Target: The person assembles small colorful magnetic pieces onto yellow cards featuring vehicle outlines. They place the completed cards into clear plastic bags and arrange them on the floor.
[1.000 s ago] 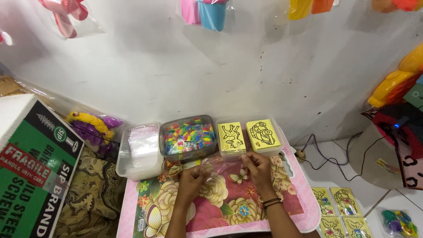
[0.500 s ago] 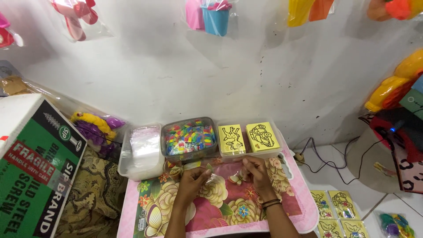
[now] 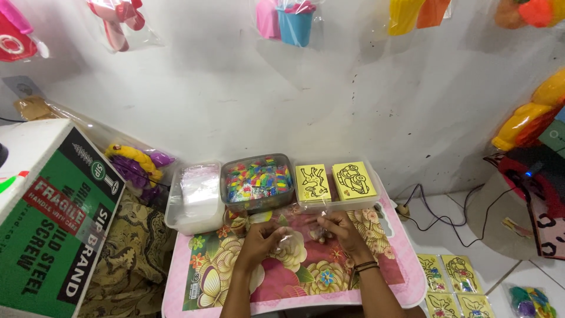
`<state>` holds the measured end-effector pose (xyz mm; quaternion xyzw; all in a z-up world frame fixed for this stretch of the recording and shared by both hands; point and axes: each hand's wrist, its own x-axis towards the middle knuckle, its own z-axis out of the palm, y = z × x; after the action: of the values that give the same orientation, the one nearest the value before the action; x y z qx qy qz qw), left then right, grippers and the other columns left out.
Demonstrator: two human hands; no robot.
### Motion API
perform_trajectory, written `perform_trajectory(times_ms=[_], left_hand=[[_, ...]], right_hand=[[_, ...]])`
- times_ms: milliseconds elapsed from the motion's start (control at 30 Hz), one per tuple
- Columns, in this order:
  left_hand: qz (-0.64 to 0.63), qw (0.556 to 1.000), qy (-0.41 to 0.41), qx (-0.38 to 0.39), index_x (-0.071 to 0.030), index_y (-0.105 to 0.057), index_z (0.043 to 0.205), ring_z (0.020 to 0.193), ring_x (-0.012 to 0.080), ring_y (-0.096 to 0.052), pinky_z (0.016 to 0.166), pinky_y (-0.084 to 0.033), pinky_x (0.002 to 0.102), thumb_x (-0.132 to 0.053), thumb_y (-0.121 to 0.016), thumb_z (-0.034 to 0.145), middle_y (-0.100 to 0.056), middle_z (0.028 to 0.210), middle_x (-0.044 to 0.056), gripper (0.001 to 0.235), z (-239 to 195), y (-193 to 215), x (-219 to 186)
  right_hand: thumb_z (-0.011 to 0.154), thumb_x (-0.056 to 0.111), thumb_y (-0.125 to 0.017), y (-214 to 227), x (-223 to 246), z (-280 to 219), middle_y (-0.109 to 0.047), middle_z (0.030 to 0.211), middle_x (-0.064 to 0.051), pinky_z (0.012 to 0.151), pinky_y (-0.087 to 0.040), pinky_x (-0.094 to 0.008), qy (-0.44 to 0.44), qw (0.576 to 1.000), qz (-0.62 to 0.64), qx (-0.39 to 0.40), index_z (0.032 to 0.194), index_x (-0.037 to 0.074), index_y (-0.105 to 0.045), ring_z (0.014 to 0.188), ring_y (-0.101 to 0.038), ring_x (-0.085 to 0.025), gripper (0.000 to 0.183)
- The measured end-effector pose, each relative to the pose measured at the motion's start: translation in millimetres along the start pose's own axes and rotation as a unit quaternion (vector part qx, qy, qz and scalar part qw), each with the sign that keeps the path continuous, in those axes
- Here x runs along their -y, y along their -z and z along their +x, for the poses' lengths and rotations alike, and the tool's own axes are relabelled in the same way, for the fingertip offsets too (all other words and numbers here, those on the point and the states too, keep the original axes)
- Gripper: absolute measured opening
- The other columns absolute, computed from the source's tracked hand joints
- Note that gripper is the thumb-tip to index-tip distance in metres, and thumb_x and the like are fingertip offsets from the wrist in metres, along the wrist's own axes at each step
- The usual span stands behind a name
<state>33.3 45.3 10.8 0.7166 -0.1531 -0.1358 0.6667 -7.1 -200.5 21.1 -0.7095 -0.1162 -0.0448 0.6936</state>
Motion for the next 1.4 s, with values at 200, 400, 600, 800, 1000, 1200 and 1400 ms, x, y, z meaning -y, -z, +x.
perform_trajectory(times_ms=[200, 400, 600, 800, 1000, 1200, 1400], left_hand=[[-0.06, 0.998, 0.01, 0.002, -0.002, -0.083, 0.095, 0.086, 0.0179, -0.076, 0.072, -0.063, 0.03, -0.034, -0.072, 0.089, -0.083, 0.094, 0.009, 0.034, 0.1, -1.9, 0.5], [-0.024, 0.999, -0.014, -0.03, -0.005, -0.086, 0.094, 0.075, 0.0087, -0.068, 0.063, -0.05, 0.024, -0.032, -0.069, 0.093, -0.081, 0.086, 0.003, 0.032, -1.1, -2.3, -4.5], [-0.017, 0.999, -0.02, -0.042, -0.006, -0.084, 0.084, 0.056, 0.0061, -0.049, 0.054, -0.036, 0.026, -0.033, -0.07, 0.095, -0.065, 0.063, -0.003, 0.032, 1.4, -1.9, 7.6], [-0.015, 0.998, -0.014, -0.061, -0.007, -0.077, 0.075, 0.059, 0.006, -0.056, 0.054, -0.041, 0.026, -0.035, -0.068, 0.094, -0.082, 0.078, 0.005, 0.035, 4.5, -2.7, 12.4], [-0.009, 0.998, -0.002, -0.056, -0.007, -0.08, 0.08, 0.062, 0.0075, -0.059, 0.055, -0.045, 0.026, -0.035, -0.069, 0.095, -0.073, 0.07, 0.0, 0.034, 1.3, -4.8, 7.7], [0.005, 1.0, -0.013, -0.028, -0.006, -0.083, 0.085, 0.062, 0.0062, -0.057, 0.052, -0.04, 0.024, -0.032, -0.067, 0.097, -0.071, 0.07, -0.002, 0.033, 3.6, -2.9, 15.4], [0.027, 0.998, -0.035, -0.037, -0.008, -0.086, 0.085, 0.073, 0.0065, -0.062, 0.064, -0.048, 0.025, -0.03, -0.066, 0.097, -0.071, 0.071, -0.002, 0.032, 5.3, -3.4, 17.1]], right_hand=[[0.1, 0.031, -0.063, 5.3, -21.8, 0.0, -0.044, 0.05, 0.004, 0.048, -0.021, -0.028, -0.022, 0.997, 0.033, -0.064, 0.083, 0.008, -0.085, 0.046, -0.033, -0.011, 0.036], [0.098, 0.032, -0.061, 8.1, -40.3, 3.0, -0.076, 0.061, -0.015, 0.046, -0.038, -0.026, -0.059, 0.993, 0.072, -0.066, 0.068, -0.001, -0.079, 0.049, -0.061, -0.015, 0.048], [0.104, 0.029, -0.054, 10.4, -36.2, 3.1, -0.073, 0.066, -0.006, 0.048, -0.034, -0.024, 0.014, 0.997, 0.073, -0.007, 0.111, 0.002, -0.081, 0.052, -0.052, -0.01, 0.039], [0.101, 0.032, -0.05, 1.1, -3.6, 0.4, -0.074, 0.075, -0.011, 0.063, -0.052, -0.029, -0.008, 0.997, 0.08, -0.012, 0.145, -0.001, -0.056, 0.068, -0.067, -0.018, 0.056], [0.104, 0.031, -0.046, 9.5, -33.7, 1.0, -0.079, 0.088, -0.014, 0.072, -0.058, -0.033, -0.021, 0.998, 0.054, -0.003, 0.107, 0.001, -0.077, 0.078, -0.074, -0.022, 0.044], [0.095, 0.046, -0.057, 9.3, -31.9, -5.7, -0.074, 0.09, -0.005, 0.082, -0.047, -0.038, -0.14, 0.985, -0.05, -0.088, 0.094, 0.012, -0.067, 0.079, -0.064, -0.019, 0.035], [0.099, 0.041, -0.059, 12.0, -44.8, -1.0, -0.071, 0.074, -0.006, 0.054, -0.043, -0.024, -0.037, 0.995, 0.077, 0.043, 0.08, 0.007, -0.069, 0.058, -0.057, -0.012, 0.041]])
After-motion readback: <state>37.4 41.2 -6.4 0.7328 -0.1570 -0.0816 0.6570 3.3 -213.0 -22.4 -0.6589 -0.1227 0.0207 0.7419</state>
